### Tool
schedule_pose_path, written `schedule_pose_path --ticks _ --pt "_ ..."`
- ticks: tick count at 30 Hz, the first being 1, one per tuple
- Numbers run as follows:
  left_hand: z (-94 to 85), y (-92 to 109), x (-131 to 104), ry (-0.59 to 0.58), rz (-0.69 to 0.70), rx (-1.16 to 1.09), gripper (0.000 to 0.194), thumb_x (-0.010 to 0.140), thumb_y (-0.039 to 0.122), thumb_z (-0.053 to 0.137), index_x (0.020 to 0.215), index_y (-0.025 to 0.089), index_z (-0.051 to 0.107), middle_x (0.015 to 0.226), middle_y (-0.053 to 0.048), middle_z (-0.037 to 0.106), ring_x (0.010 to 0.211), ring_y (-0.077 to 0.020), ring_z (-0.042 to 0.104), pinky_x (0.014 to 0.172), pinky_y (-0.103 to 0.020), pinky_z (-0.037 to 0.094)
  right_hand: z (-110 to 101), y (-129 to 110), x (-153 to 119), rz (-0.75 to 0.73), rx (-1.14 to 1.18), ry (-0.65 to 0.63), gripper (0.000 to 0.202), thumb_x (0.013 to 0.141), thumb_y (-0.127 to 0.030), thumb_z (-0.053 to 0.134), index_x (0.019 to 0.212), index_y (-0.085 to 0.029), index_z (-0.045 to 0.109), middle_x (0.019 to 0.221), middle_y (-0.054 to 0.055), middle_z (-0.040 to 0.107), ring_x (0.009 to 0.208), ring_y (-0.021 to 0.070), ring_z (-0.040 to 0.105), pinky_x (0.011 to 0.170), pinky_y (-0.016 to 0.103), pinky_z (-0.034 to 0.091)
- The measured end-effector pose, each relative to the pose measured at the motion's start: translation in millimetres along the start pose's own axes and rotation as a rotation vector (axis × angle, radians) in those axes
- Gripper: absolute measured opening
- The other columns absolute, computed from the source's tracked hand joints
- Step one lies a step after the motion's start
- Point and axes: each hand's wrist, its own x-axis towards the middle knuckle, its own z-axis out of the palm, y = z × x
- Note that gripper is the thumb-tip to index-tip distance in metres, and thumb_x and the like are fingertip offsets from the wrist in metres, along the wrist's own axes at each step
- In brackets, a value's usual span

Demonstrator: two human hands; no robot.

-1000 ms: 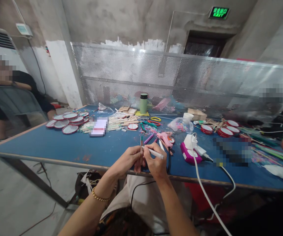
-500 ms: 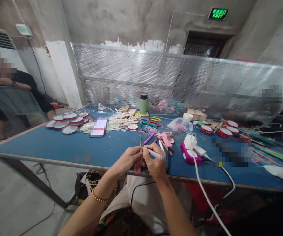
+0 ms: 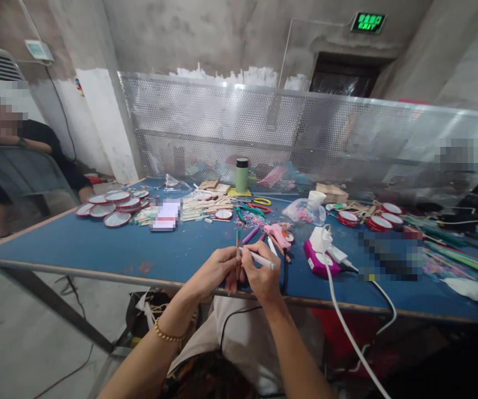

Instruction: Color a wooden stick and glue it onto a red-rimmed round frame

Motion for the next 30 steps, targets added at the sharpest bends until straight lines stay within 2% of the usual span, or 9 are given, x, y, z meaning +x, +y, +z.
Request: schedule_pose_path --ticks 4,14,23,30 --pt "0.6 1.4 -0.6 -0.005 0.008 -0.006 0.036 0.086 0.051 0.053 0.078 0.017 0.049 0.060 0.000 0.061 0.038 -0.0119 0.055 0.035 -0.020 0.039 -1.4 0.8 -1.6 0.047 0.009 -0.005 0.018 0.088 -0.024 0.057 0.071 -0.020 0.062 0.055 -0.004 0.060 0.049 0.0116 0.056 0.051 0.024 0.045" --pt "2.7 5.6 -2.4 0.011 -0.003 -0.015 0.038 0.083 0.054 0.055 0.077 0.017 0.048 0.062 0.000 0.060 0.038 -0.0118 0.054 0.036 -0.021 0.038 0.1 0.0 0.1 -0.034 0.006 0.001 0.019 0.087 -0.021 0.057 0.069 -0.021 0.061 0.055 -0.004 0.057 0.051 0.0111 0.055 0.051 0.023 0.044" --pt "2.1 5.3 -2.9 -0.002 0.002 -0.005 0.037 0.084 0.053 0.054 0.079 0.017 0.048 0.062 0.000 0.061 0.038 -0.0117 0.055 0.036 -0.020 0.038 -0.7 0.0 -2.5 0.023 0.002 0.011 0.018 0.088 -0.024 0.056 0.071 -0.020 0.062 0.056 -0.003 0.060 0.051 0.0118 0.056 0.052 0.024 0.046" --pt "2.5 7.2 -3.4 0.005 -0.001 -0.004 0.038 0.084 0.054 0.054 0.078 0.017 0.049 0.061 0.000 0.060 0.038 -0.0118 0.055 0.036 -0.020 0.039 -0.8 -0.9 -0.9 -0.014 -0.005 0.006 0.019 0.088 -0.023 0.056 0.069 -0.020 0.061 0.058 -0.003 0.060 0.051 0.0113 0.055 0.051 0.024 0.045"
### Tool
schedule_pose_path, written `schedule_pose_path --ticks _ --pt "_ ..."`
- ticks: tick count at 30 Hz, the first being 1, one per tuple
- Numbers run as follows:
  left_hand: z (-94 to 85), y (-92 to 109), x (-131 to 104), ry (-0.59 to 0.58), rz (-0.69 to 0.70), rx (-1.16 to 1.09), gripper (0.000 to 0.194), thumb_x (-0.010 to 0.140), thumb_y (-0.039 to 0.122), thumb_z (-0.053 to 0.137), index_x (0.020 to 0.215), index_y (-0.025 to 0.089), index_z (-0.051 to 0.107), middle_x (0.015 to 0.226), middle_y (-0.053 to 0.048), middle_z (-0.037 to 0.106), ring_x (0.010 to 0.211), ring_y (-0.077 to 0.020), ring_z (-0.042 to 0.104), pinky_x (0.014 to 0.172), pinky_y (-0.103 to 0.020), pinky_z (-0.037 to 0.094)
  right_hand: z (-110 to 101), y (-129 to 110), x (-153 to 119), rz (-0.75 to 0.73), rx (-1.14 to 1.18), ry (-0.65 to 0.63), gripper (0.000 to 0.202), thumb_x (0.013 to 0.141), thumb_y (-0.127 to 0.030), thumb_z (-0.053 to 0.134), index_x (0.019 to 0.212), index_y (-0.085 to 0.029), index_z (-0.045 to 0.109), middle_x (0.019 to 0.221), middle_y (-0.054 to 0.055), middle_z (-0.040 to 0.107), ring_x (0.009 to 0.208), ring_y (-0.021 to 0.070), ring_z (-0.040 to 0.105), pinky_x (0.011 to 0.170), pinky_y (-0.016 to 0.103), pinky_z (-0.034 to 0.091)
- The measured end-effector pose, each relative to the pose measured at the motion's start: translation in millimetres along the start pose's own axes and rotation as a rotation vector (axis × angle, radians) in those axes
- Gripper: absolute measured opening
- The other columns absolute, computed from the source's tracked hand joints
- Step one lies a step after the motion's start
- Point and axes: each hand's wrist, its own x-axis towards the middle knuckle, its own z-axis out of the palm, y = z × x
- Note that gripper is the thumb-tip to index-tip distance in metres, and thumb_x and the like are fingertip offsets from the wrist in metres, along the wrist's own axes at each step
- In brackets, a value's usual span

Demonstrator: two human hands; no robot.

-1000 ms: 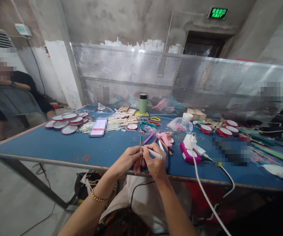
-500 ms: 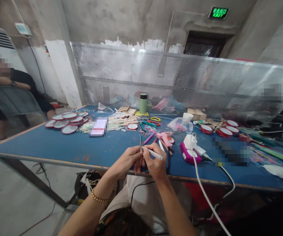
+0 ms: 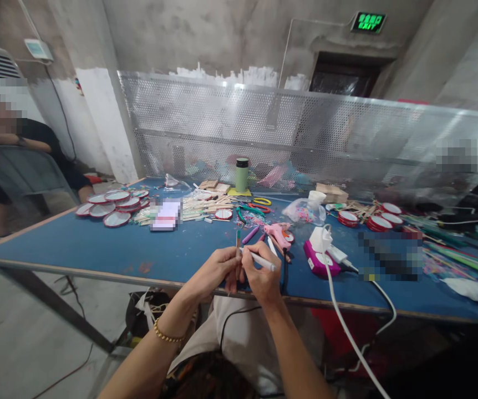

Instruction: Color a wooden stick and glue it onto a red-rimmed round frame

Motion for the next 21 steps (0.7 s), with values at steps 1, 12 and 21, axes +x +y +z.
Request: schedule_pose_path --ticks 1,12,21 --pt "-0.1 0.1 0.0 0.001 0.000 0.000 0.037 0.084 0.053 0.054 0.078 0.017 0.049 0.061 0.000 0.060 0.038 -0.0118 0.055 0.036 -0.020 0.039 -0.2 0.2 -0.3 0.005 -0.006 0.000 0.019 0.088 -0.023 0.056 0.069 -0.020 0.061 0.058 -0.003 0.060 0.051 0.0114 0.055 0.051 0.024 0.045" --pt "-0.4 -3.6 2.1 -0.002 -0.011 -0.026 0.039 0.083 0.053 0.055 0.074 0.015 0.052 0.060 0.000 0.060 0.038 -0.0120 0.055 0.035 -0.020 0.038 0.2 -0.6 -1.5 -0.015 0.032 -0.014 0.019 0.088 -0.021 0.057 0.069 -0.020 0.061 0.055 -0.004 0.056 0.050 0.0104 0.052 0.051 0.023 0.042" --pt "-0.4 -3.9 1.8 0.005 -0.012 -0.003 0.034 0.083 0.049 0.053 0.074 0.016 0.051 0.060 0.000 0.060 0.038 -0.0118 0.055 0.035 -0.020 0.039 -0.3 0.0 -0.5 -0.023 0.008 -0.037 0.020 0.088 -0.022 0.056 0.069 -0.020 0.060 0.054 -0.004 0.056 0.050 0.0108 0.051 0.051 0.023 0.042"
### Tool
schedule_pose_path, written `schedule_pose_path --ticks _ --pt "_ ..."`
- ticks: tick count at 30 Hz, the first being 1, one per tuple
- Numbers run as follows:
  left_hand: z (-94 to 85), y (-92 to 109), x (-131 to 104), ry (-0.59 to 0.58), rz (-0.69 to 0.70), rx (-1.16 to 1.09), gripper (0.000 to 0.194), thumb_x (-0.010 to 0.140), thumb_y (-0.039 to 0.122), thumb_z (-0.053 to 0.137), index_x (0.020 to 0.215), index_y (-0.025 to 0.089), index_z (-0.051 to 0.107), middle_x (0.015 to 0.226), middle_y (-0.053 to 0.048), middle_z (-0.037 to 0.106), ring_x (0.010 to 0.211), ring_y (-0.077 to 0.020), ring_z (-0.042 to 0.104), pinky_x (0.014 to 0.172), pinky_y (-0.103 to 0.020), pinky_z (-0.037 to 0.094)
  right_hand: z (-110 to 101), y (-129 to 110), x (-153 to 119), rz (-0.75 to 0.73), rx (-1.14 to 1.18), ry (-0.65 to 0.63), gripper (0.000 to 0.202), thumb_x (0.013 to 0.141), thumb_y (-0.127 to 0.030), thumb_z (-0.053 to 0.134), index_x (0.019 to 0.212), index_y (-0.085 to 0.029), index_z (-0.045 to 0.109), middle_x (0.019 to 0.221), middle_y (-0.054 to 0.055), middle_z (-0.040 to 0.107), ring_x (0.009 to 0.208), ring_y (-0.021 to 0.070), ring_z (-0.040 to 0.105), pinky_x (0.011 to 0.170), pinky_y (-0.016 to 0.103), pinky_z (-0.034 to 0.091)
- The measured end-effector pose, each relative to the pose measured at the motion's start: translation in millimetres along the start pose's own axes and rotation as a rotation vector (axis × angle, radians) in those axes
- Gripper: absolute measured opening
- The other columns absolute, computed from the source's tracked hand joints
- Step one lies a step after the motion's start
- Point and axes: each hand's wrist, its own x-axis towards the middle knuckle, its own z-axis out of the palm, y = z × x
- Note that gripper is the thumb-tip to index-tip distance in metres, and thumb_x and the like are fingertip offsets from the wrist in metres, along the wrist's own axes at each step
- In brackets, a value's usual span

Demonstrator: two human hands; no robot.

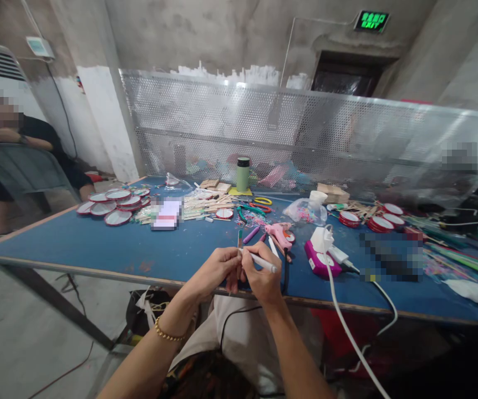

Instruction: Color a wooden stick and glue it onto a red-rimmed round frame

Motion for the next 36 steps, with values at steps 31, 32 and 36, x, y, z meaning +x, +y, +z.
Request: schedule_pose_path --ticks 31,32,36 --pt "-0.2 0.7 0.3 -0.007 0.002 0.005 0.039 0.083 0.054 0.055 0.073 0.017 0.050 0.058 0.000 0.059 0.037 -0.0118 0.054 0.035 -0.020 0.037 0.7 1.5 -1.9 -0.002 -0.007 0.062 0.018 0.088 -0.021 0.056 0.070 -0.020 0.061 0.057 -0.004 0.058 0.049 0.0112 0.054 0.051 0.024 0.043" --pt "-0.2 0.8 0.3 -0.007 0.001 0.005 0.039 0.083 0.054 0.055 0.074 0.017 0.050 0.059 0.000 0.059 0.037 -0.0118 0.054 0.035 -0.020 0.037 0.9 1.6 -2.0 0.002 -0.002 0.065 0.018 0.088 -0.021 0.056 0.071 -0.020 0.061 0.057 -0.004 0.058 0.049 0.0112 0.055 0.050 0.024 0.044" --pt "0.2 2.5 -0.3 -0.003 -0.001 0.013 0.036 0.083 0.050 0.054 0.073 0.017 0.050 0.059 -0.001 0.059 0.037 -0.0120 0.054 0.035 -0.021 0.038 1.1 1.3 -1.1 -0.019 -0.018 0.055 0.017 0.088 -0.019 0.056 0.071 -0.020 0.061 0.057 -0.004 0.058 0.050 0.0109 0.055 0.052 0.024 0.044"
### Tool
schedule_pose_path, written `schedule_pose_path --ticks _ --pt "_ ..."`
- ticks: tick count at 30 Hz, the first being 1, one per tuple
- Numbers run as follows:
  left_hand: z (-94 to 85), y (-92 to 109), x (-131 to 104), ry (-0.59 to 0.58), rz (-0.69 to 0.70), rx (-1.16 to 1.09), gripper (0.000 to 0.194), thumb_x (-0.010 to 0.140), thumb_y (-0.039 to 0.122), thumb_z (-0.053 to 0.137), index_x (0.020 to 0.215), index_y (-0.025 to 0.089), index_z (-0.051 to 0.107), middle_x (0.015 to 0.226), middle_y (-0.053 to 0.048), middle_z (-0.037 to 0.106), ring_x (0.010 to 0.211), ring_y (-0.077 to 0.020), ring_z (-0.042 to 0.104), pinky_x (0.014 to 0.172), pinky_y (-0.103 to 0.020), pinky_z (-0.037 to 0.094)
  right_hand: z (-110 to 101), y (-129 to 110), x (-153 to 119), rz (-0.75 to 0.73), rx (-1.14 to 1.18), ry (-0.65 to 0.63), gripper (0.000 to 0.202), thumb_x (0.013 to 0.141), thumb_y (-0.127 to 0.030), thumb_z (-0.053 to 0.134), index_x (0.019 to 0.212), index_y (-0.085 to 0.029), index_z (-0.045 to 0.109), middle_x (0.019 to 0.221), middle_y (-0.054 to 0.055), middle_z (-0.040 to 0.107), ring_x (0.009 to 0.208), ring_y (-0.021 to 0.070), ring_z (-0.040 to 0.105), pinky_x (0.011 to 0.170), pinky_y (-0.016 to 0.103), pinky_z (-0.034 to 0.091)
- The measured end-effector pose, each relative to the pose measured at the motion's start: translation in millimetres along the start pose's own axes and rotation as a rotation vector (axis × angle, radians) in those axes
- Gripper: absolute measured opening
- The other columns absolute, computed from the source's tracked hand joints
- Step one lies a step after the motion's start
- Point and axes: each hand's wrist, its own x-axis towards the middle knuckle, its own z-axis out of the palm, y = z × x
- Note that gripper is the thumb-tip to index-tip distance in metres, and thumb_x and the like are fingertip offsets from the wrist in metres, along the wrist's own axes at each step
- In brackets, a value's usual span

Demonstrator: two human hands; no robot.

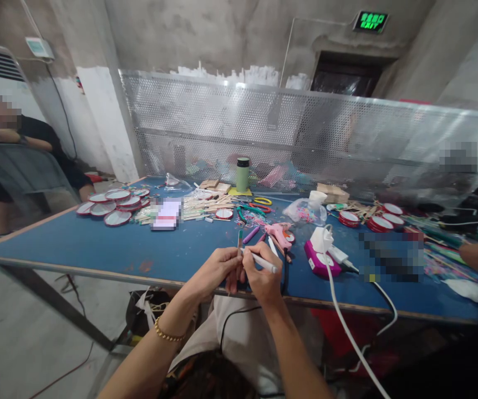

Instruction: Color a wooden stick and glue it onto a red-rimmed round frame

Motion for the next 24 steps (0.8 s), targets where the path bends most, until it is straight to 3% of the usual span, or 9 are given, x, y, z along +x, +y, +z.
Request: schedule_pose_path --ticks 9,20,24 --pt "1.1 2.3 -0.7 0.005 -0.004 0.008 0.036 0.084 0.050 0.053 0.071 0.017 0.049 0.054 0.001 0.058 0.036 -0.0113 0.053 0.034 -0.020 0.038 -0.7 -0.9 -0.9 0.022 -0.005 -0.006 0.017 0.088 -0.020 0.056 0.071 -0.020 0.061 0.056 -0.004 0.057 0.050 0.0108 0.053 0.052 0.023 0.043" --pt "-0.5 -1.3 0.4 0.008 0.006 0.006 0.038 0.083 0.053 0.053 0.072 0.017 0.050 0.058 0.000 0.059 0.038 -0.0126 0.054 0.036 -0.022 0.038 0.5 0.0 0.8 -0.064 -0.023 -0.017 0.018 0.088 -0.018 0.056 0.070 -0.020 0.060 0.058 -0.004 0.058 0.051 0.0102 0.052 0.052 0.022 0.042" --pt "-0.3 -0.7 -0.4 -0.001 0.006 0.010 0.037 0.084 0.052 0.053 0.071 0.017 0.050 0.056 0.000 0.058 0.038 -0.0126 0.054 0.035 -0.021 0.038 0.1 0.8 -0.9 -0.011 -0.007 -0.003 0.018 0.088 -0.019 0.056 0.070 -0.020 0.060 0.057 -0.004 0.057 0.050 0.0106 0.053 0.051 0.023 0.043"
